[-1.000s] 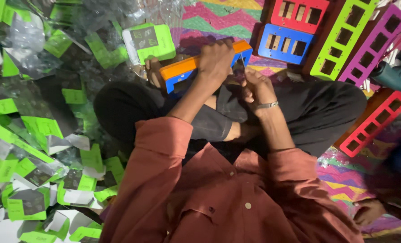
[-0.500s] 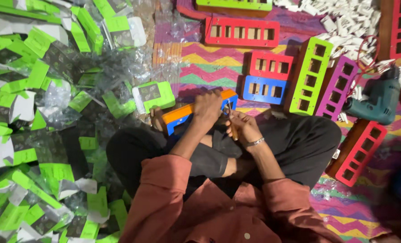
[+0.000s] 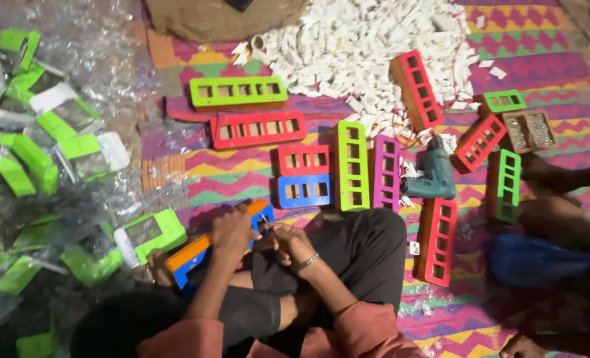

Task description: The person sits on a mat and assembles colorful plastic frames by hand, using a screwdriver and a power drill to fasten components. They handle multiple frames and small white plastic pieces scattered on the floor.

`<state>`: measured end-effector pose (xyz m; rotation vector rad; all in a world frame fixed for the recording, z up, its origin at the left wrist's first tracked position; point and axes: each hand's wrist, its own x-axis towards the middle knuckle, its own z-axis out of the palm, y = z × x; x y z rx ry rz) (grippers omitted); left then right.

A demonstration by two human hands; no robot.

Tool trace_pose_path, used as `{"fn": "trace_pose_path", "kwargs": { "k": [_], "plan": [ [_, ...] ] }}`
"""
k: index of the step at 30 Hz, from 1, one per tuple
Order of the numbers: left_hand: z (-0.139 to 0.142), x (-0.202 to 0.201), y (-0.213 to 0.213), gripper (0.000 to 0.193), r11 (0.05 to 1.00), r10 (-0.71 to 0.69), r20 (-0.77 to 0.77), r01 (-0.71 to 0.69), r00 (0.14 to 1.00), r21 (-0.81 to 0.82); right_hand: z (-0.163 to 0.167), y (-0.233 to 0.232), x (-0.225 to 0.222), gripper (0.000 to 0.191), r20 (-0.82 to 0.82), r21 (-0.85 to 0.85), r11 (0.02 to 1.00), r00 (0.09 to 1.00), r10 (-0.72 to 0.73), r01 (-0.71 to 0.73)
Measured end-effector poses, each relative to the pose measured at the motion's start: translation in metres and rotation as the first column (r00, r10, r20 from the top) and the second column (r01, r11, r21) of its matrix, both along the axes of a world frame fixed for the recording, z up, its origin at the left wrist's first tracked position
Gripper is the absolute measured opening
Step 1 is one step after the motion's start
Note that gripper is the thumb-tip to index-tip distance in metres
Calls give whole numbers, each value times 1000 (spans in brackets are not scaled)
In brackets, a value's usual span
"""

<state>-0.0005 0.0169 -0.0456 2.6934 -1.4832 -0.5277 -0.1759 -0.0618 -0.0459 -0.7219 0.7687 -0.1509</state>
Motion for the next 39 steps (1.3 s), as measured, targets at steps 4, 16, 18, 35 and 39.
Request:
{"fn": "trace_pose_path", "kwargs": {
  "k": [4,16,18,35,39],
  "plan": [
    [16,1,-4,70,996,19,-61,-13,998,93,2,1,-1,21,12,15,1000,1000,-8,8],
    [33,-1,-10,80,981,25,-102,-5,994,196,11,-1,-1,24,12,49,999,1000,-7,6],
    [32,-1,-8,79,987,8,-77,4,997,160,9,-1,-2,24,4,42,999,1000,-1,1],
    [26,4,1,83,994,77,-189,-59,979,97,-41,8,8,21,-264,-407,913,957,-117,-1],
    [24,-3,0,64,990,61,-78,-70,995,-121,-39,12,4,14,-226,-416,909,967,-117,13]
  ]
}}
